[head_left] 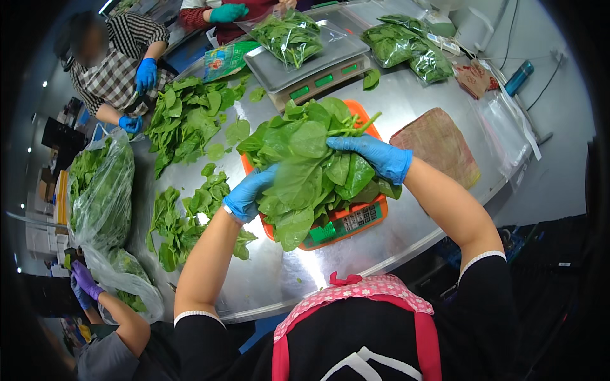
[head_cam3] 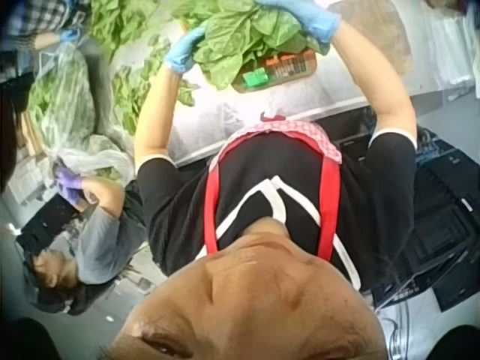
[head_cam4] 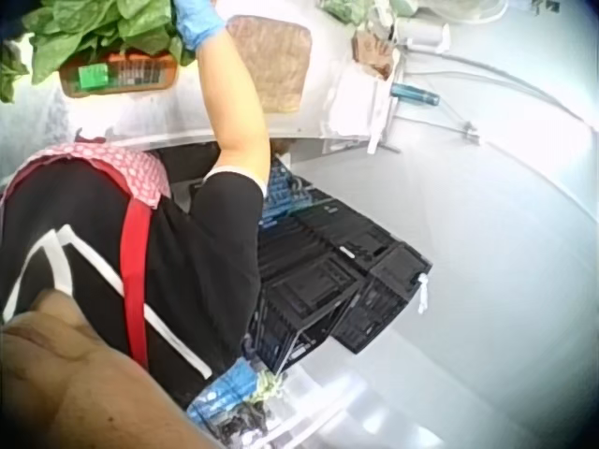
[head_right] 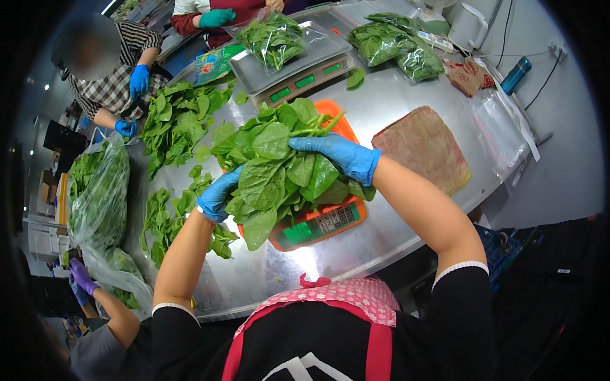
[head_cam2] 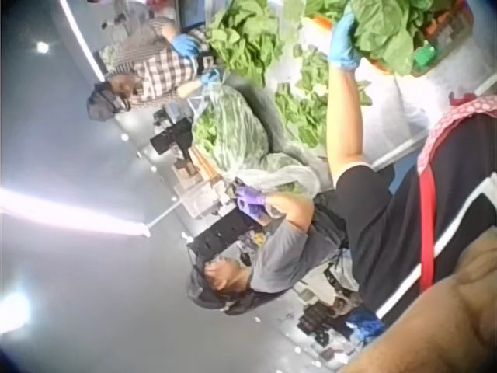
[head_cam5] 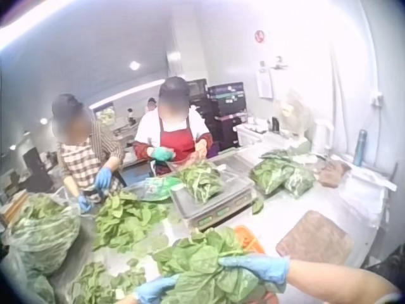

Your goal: The person places spinach leaves into a plastic bag, weighs them on a digital scale, and seals the bag. The person repeats this process with multiple batches of spinach, placing the finished packages on the table.

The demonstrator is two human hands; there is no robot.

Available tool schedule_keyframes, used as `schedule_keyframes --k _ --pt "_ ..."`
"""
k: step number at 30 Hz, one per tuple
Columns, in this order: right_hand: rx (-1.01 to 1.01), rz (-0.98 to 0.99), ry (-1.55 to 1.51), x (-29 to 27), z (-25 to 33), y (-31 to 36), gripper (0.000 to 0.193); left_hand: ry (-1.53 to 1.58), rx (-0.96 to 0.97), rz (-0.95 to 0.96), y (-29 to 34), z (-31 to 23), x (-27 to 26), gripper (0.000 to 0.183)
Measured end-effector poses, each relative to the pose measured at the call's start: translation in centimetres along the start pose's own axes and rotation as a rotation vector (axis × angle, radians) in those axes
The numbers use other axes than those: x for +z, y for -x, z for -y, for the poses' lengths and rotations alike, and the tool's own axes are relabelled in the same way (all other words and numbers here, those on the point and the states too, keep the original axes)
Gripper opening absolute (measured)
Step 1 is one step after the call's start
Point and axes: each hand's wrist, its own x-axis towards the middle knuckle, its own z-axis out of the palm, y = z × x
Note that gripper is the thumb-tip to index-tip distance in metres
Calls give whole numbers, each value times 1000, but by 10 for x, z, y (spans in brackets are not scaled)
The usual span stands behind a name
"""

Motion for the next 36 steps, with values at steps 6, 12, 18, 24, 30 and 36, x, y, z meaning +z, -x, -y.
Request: schedule_keyframes --k 6,12,18,24,30,36 --pt "8 -11 -101 4 -2 -4 52 167 6 30 -8 3 -11 52" --pt "-80 42 -136 11 5 -7 47 109 130 57 5 -18 -15 50" --pt "-270 50 -10 49 45 11 42 70 353 -34 25 -69 -36 50" --pt "-312 305 -34 63 88 12 36 40 559 -33 55 -119 -24 50" --pt "-283 241 28 64 112 52 29 22 656 72 67 -124 20 50" --pt "-274 172 -39 -14 132 104 27 74 554 283 23 -74 117 50"
